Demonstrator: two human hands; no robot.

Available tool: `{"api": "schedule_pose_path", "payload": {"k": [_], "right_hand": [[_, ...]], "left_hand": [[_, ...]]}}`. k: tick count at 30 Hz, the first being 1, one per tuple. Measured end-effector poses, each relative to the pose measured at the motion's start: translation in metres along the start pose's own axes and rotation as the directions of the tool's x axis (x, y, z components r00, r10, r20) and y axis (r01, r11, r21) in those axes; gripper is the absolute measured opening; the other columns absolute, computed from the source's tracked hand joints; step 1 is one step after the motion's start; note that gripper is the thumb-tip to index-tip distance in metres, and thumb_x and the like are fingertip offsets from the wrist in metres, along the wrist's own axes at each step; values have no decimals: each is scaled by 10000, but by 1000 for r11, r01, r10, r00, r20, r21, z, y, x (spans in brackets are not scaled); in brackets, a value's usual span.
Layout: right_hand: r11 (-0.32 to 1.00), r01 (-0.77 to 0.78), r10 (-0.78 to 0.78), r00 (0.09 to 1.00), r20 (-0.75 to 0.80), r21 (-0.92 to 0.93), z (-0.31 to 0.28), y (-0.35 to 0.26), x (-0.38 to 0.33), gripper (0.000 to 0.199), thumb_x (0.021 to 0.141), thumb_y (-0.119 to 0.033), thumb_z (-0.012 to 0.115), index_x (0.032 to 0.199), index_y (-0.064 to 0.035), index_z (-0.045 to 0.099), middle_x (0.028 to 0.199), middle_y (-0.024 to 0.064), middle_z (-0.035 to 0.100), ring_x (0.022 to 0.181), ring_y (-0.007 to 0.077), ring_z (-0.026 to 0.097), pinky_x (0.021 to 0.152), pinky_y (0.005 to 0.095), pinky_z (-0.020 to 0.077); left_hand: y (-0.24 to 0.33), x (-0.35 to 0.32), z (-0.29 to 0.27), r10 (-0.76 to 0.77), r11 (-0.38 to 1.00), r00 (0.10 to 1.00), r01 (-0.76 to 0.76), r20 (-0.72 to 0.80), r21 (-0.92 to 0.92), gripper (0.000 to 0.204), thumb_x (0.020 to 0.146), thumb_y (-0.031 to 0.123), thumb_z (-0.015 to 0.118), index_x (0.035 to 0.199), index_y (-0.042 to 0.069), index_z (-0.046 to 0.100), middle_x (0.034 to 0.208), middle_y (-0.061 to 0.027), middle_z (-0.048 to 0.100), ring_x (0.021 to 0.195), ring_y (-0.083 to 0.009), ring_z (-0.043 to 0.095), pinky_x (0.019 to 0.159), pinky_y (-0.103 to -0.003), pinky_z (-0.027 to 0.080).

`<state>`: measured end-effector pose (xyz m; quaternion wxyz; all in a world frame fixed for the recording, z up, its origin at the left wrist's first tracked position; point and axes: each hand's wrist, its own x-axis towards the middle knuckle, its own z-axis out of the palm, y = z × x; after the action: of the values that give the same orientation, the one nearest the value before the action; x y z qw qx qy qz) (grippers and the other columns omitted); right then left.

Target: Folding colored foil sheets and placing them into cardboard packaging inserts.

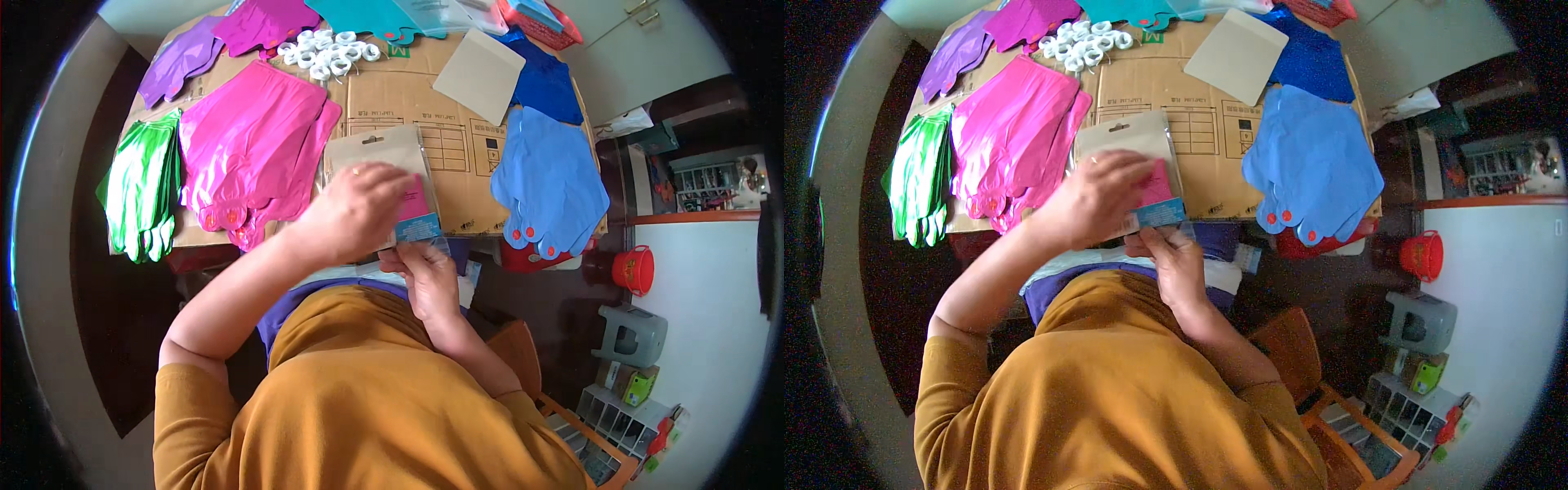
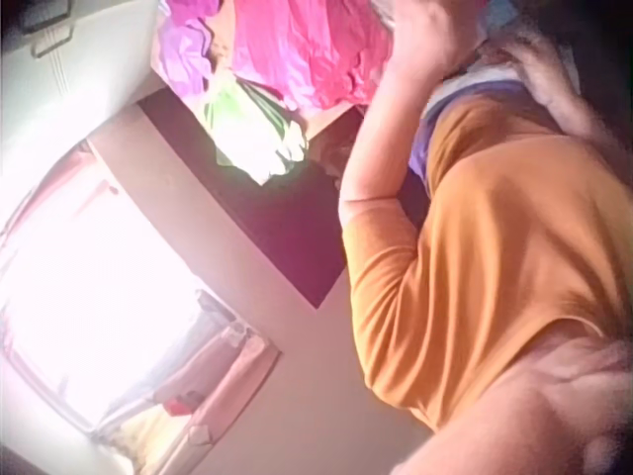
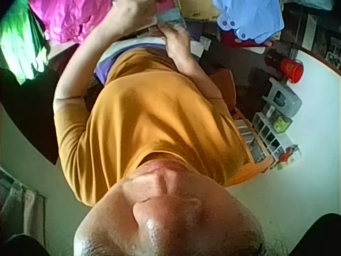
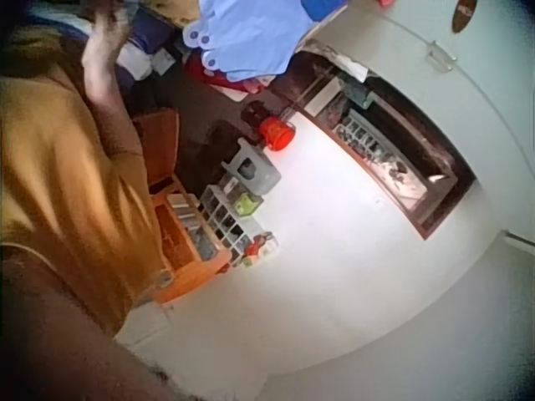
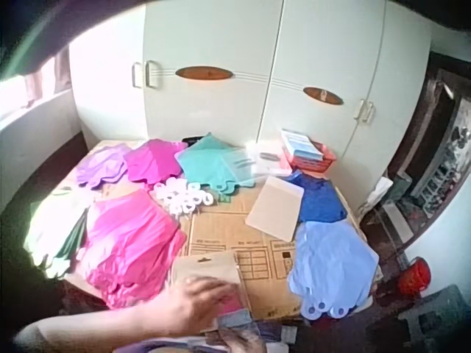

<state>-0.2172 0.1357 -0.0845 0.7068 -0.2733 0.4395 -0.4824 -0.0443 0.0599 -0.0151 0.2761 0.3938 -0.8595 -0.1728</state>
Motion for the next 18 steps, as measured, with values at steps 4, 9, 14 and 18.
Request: {"api": "schedule_pose_path", "payload": {"k": [4,9,14,18], "right_hand": [[989,-38,29,998,63,145,-1,-8,0,305,999,-236,529,1028,50,632,920,170,695,785,248,690,744,364,570],[999,4,-5,999,32,35,-5,-11,0,317,1007,-252,513,1026,41,633,918,155,683,782,242,688,729,376,581],[998,24,-28,998,59,57,-4,-11,1,301,1005,-242,520,1018,31,645,921,151,693,773,229,688,724,360,575],[989,61,-54,997,55,-137,1,-20,-2,225,981,-156,551,957,23,684,862,126,711,736,173,681,718,301,548]], "left_hand": [[4,-21,16,20,977,996,-39,91,211,645,886,337,595,1382,-35,419,1428,-212,413,1356,-352,371,1128,-475,278],[5,-25,16,-2,960,985,-47,175,276,754,933,479,487,1462,-26,304,1514,-208,316,1424,-343,277,1159,-473,207],[0,-24,11,2,978,983,-40,182,205,699,955,408,485,1471,-19,284,1519,-215,301,1424,-348,272,1158,-467,210],[0,-14,9,-66,996,994,60,84,71,597,927,263,547,1419,-24,369,1438,-223,417,1356,-354,383,1123,-459,283]]}}
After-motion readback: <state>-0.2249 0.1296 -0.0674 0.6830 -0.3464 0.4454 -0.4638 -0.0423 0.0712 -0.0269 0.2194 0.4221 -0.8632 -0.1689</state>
